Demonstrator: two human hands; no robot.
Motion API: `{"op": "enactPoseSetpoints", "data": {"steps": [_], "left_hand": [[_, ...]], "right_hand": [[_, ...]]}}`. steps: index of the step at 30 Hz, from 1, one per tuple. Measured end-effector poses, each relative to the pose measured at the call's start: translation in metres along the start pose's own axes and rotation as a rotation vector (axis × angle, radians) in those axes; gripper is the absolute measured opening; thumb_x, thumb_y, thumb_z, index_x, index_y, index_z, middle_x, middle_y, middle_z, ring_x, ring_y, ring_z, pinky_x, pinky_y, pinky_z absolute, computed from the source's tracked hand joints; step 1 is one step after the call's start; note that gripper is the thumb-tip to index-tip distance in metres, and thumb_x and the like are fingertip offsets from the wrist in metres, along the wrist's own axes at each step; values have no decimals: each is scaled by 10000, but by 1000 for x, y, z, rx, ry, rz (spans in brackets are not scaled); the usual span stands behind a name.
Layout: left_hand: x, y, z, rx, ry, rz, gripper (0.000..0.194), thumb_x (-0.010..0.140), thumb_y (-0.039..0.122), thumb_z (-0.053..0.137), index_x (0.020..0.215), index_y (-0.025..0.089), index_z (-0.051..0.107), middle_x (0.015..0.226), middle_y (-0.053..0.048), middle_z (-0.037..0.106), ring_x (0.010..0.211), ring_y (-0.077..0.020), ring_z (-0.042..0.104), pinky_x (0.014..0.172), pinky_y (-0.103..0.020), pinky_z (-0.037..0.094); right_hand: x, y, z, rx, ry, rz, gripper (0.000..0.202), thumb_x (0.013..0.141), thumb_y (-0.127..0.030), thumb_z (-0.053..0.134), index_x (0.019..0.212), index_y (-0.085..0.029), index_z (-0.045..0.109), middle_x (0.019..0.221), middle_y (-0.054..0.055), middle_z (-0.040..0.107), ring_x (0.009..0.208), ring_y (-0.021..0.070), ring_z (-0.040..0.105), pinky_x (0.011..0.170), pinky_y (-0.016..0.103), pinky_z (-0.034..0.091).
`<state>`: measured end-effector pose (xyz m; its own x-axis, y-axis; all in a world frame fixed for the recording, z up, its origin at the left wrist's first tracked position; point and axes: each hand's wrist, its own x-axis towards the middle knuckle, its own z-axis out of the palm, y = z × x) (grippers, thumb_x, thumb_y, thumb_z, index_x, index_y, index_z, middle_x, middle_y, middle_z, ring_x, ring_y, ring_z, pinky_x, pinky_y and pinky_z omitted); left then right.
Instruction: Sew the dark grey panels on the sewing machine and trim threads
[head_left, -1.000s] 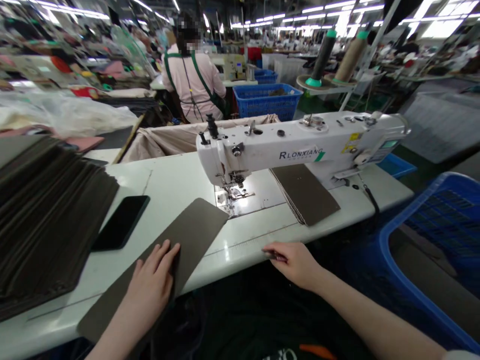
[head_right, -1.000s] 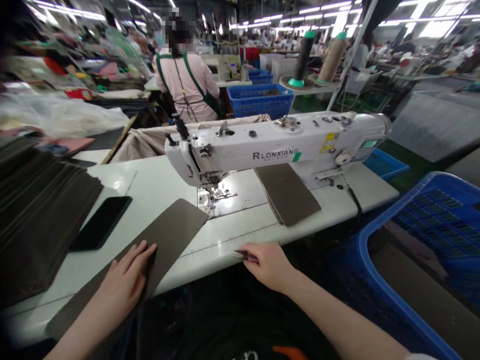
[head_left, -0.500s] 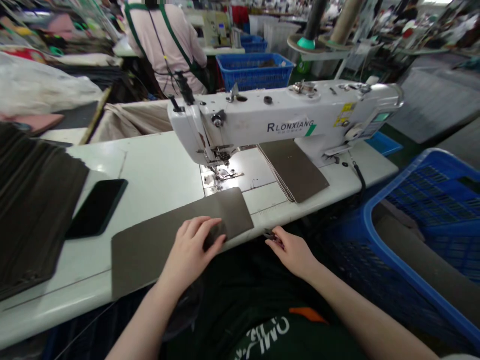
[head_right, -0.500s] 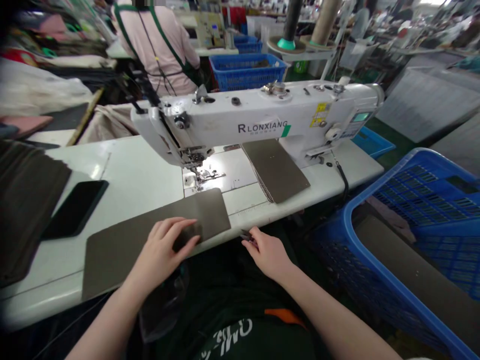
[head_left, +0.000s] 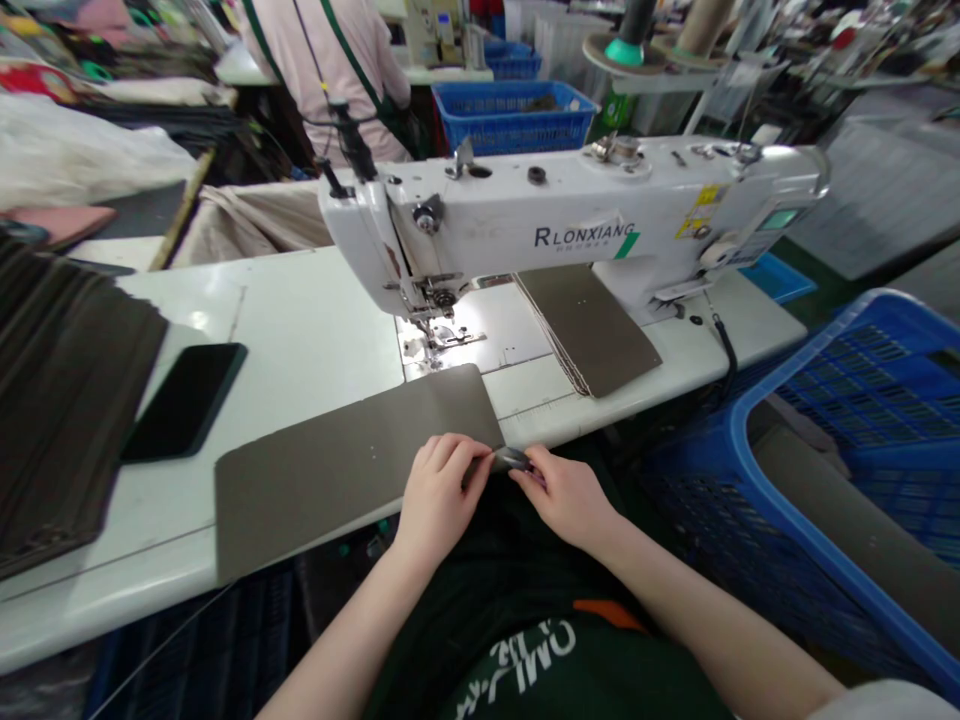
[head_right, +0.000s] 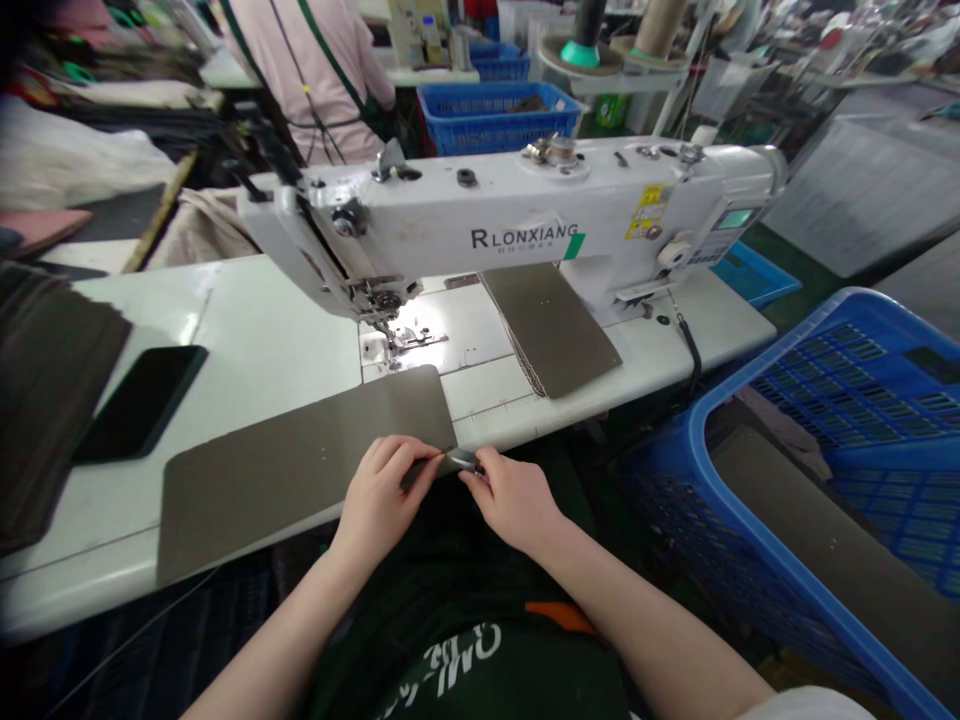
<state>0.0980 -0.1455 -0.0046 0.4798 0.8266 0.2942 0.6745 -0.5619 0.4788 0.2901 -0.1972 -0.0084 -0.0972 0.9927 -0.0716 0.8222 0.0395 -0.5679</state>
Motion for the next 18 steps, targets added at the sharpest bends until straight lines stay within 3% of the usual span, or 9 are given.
{"op": "enactPoseSetpoints", "data": {"steps": [11, 16, 18], "left_hand": [[-1, 2, -6, -198, 3, -34, 104, 943, 256, 532, 958, 226, 629, 972, -61, 629, 938, -220, 560, 831, -383, 473], [-27, -24, -49, -164, -254, 225, 134, 899, 272, 604, 786, 226, 660, 1102, -63, 623, 1098, -248, 526, 948, -403, 446], [-48, -47, -71, -84, -264, 223, 188, 872, 320, 640, 713, 219, 640, 1124, -58, 630, 1129, -264, 526, 959, -406, 449]], "right_hand": [[13, -12, -4, -153, -14, 4, 259, 1003, -378, 411, 867, -196, 535, 740, 13, 663, 663, 165, 623, 554, 265, 245], [11, -3, -13, -75, 63, 1, 238, 989, -424, 434, 924, -211, 519, 736, -15, 639, 656, 155, 605, 565, 246, 296], [13, 0, -17, -58, 118, -5, 250, 966, -454, 473, 943, -211, 526, 772, -11, 640, 680, 159, 604, 585, 241, 333]]}}
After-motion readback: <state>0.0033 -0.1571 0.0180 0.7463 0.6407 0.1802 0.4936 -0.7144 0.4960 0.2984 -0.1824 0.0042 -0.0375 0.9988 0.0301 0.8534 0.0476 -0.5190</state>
